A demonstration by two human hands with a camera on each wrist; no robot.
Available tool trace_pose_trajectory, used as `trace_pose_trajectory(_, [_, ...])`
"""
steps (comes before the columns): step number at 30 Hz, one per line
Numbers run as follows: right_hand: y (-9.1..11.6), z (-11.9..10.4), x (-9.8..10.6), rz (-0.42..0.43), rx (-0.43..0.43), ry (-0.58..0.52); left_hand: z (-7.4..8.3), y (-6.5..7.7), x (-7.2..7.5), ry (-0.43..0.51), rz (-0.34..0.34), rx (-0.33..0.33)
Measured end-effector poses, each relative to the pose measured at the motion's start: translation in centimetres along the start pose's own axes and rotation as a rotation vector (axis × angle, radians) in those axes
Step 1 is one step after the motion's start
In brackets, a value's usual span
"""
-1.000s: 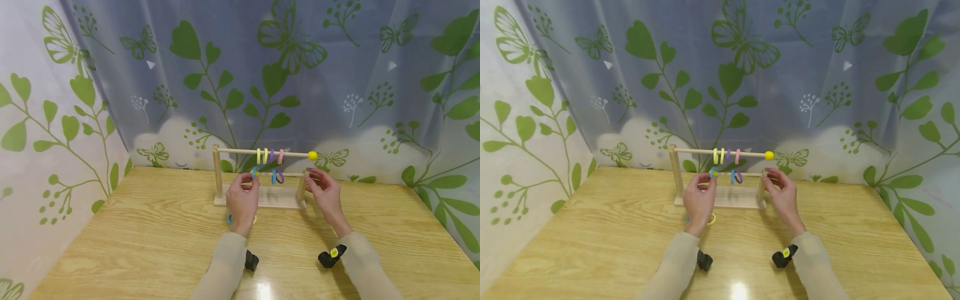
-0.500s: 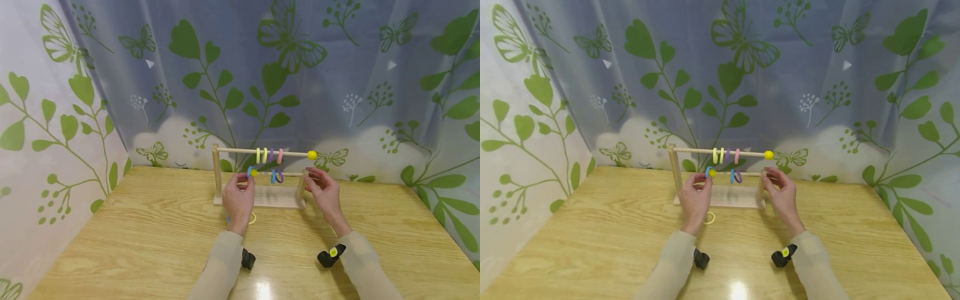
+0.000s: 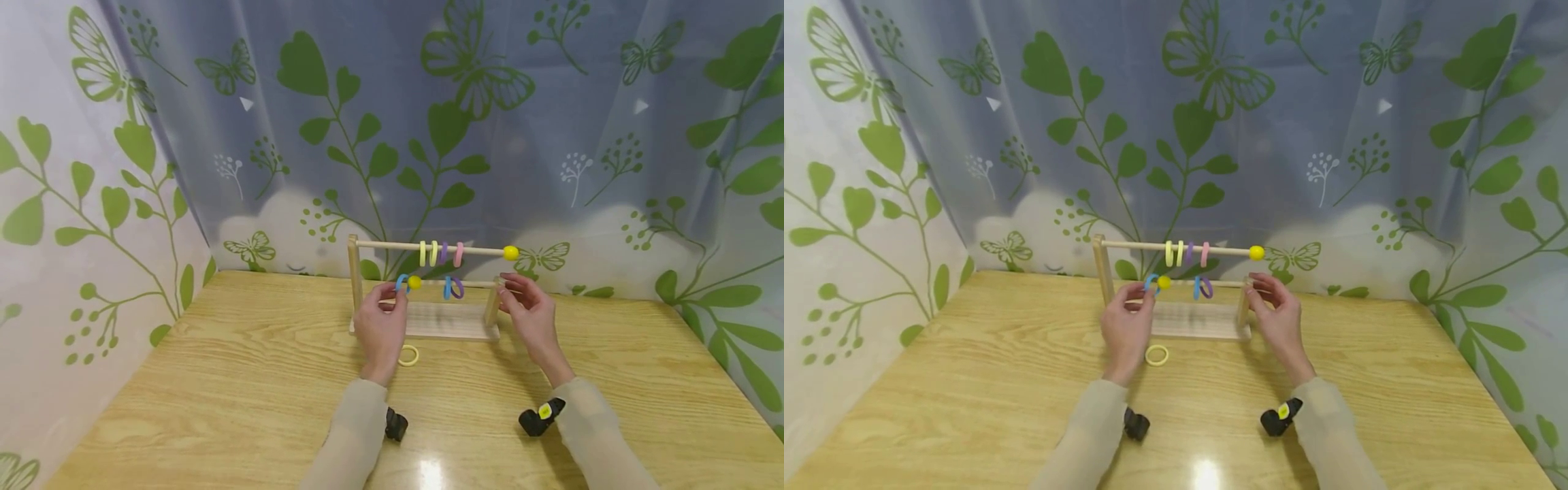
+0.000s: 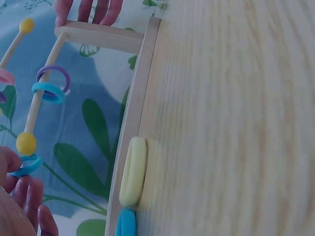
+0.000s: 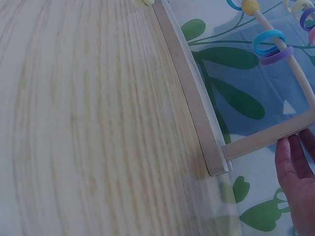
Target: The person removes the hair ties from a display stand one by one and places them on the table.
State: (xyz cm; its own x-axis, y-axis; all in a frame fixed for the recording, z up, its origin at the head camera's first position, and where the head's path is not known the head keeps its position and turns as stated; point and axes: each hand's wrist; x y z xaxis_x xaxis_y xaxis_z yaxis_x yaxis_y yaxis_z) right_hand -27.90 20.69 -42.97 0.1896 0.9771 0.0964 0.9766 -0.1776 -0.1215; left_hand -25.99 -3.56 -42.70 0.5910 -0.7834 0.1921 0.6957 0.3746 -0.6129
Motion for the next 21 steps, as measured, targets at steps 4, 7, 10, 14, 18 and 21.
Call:
trace_pose_trajectory(4, [0.0,0.0,0.0,-0.003,-0.001,-0.003,-0.2,0.1,0.3,-0.009,0.005,-0.014])
trace_pose_trajectory(7, [0.0,0.0,0.0,-0.002,0.001,-0.002,-0.3,0.1,0.6,-0.005,-0.001,-0.013])
trace_pose_trajectory(10, [-0.1,0.0,0.0,0.002,0.004,0.002,-0.5,0.2,0.9,-0.008,-0.018,0.003])
trace_pose_trajectory(14, [-0.1,0.0,0.0,0.008,0.005,0.010,-0.7,0.2,1.2,-0.012,-0.035,0.022])
trace_pose_trajectory(18, [-0.1,0.0,0.1,0.011,0.004,0.018,-0.8,0.2,1.4,-0.001,-0.039,0.019])
trace_pose_trajectory(21, [-0.1,0.1,0.1,0.011,0.005,0.017,-0.8,0.3,1.6,0.012,-0.037,0.015])
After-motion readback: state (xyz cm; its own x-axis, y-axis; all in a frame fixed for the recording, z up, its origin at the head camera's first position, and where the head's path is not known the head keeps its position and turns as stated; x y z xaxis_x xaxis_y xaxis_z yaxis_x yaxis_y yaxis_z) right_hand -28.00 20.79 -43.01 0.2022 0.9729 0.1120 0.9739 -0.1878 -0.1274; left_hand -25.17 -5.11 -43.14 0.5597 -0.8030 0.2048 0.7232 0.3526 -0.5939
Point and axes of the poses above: each hand's wrist, its own y-axis away from the middle knuckle, its own x-axis out of the back of the hand, z = x × y, and after that the axes turned 14 degrees about -x, right-handed
